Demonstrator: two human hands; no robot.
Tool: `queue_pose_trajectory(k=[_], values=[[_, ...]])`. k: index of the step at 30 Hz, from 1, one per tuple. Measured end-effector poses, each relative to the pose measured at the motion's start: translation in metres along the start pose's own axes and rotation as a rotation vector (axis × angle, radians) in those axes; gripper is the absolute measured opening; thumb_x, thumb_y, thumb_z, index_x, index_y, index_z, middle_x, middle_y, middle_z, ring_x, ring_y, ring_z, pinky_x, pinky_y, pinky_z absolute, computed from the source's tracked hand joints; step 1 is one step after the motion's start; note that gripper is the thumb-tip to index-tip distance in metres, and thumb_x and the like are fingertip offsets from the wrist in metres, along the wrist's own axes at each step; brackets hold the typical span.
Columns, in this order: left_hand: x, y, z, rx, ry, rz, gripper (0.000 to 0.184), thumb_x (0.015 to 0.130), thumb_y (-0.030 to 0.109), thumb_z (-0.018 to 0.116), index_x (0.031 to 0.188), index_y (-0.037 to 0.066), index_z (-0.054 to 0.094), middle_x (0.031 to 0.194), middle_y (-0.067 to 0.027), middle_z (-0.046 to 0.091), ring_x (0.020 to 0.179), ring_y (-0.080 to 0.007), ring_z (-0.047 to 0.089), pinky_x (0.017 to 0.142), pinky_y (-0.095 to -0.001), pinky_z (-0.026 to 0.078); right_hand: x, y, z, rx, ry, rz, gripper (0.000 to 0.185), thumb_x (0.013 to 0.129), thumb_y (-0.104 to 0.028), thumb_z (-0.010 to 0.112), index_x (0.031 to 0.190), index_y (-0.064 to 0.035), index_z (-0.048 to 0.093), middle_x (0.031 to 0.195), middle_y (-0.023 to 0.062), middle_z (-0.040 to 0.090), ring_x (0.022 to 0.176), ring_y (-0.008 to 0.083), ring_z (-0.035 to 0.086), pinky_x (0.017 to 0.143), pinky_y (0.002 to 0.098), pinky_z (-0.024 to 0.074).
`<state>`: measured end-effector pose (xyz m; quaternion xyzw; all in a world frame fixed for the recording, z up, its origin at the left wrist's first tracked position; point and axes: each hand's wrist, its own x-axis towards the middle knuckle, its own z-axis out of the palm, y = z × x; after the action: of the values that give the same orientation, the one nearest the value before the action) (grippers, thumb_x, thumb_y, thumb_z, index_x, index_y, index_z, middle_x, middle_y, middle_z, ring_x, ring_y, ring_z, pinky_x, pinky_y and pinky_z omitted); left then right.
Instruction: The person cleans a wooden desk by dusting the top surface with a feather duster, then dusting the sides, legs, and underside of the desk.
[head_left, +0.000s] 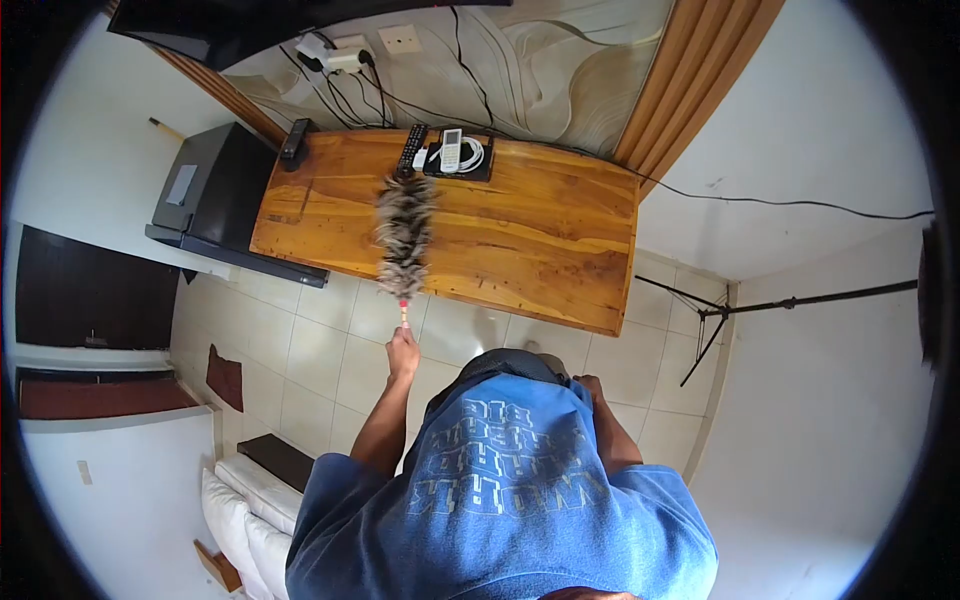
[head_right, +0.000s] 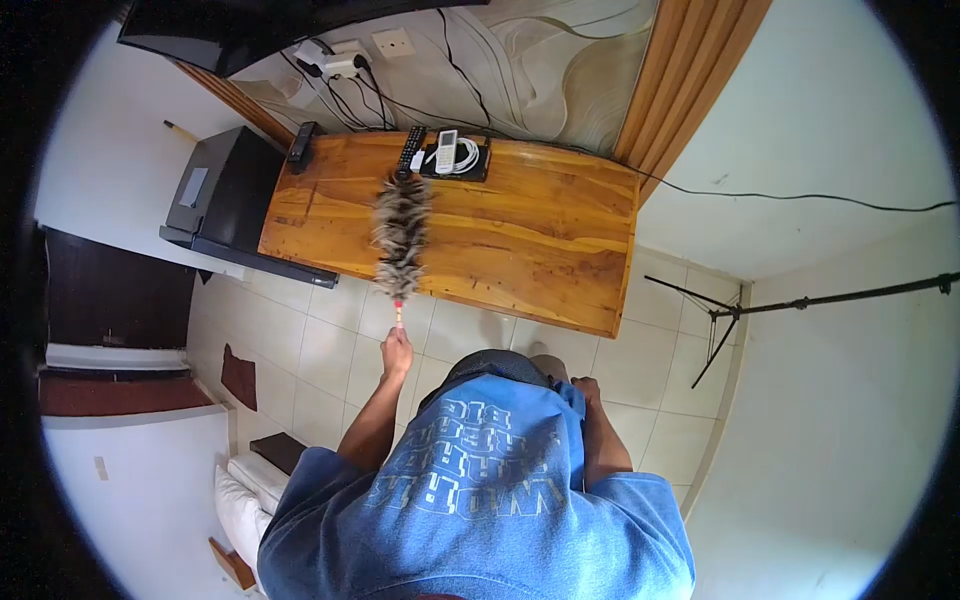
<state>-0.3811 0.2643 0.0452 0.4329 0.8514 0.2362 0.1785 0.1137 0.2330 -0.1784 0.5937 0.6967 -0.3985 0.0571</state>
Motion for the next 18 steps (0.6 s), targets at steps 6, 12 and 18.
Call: queue_pose_trajectory(k=[6,12,18], values=[[-0.009,0.029,-0.002,0.089,-0.077,-0.005,0.037,0.106,0.034,0.042,0.099,0.002,0.060,0.079,-0.0308,0.066,0.077,-0.0537,0.063,0.069,-0.0624,0.049,0.022,0.018,-0.005,0.050,0.034,0.025,0.038,0.085,-0.038,0.059,0.088,-0.0028,0.072,0.093,0.0239,0.071,0.090,0.0394,0.070,0.080,0.0472,0.0546],[-0.020,0.027,0.008,0.122,-0.089,-0.008,0.037,0.106,0.033,0.042,0.099,0.002,0.060,0.081,-0.0312,0.066,0.078,-0.0542,0.063,0.070,-0.0623,0.049,0.032,0.019,-0.017,0.070,0.006,0.042,0.041,0.090,-0.041,0.053,0.086,-0.0031,0.069,0.083,0.0228,0.070,0.085,0.0395,0.069,0.074,0.0475,0.0552],[-0.021,-0.006,0.025,0.074,0.159,-0.174,0.037,0.105,0.035,0.042,0.102,0.003,0.060,0.079,-0.0301,0.065,0.076,-0.0546,0.062,0.072,-0.0623,0.050,0.027,0.035,-0.019,0.089,-0.052,0.020,0.044,0.090,-0.042,0.052,0.086,-0.0034,0.073,0.095,0.0259,0.070,0.095,0.0419,0.068,0.085,0.0479,0.0527]])
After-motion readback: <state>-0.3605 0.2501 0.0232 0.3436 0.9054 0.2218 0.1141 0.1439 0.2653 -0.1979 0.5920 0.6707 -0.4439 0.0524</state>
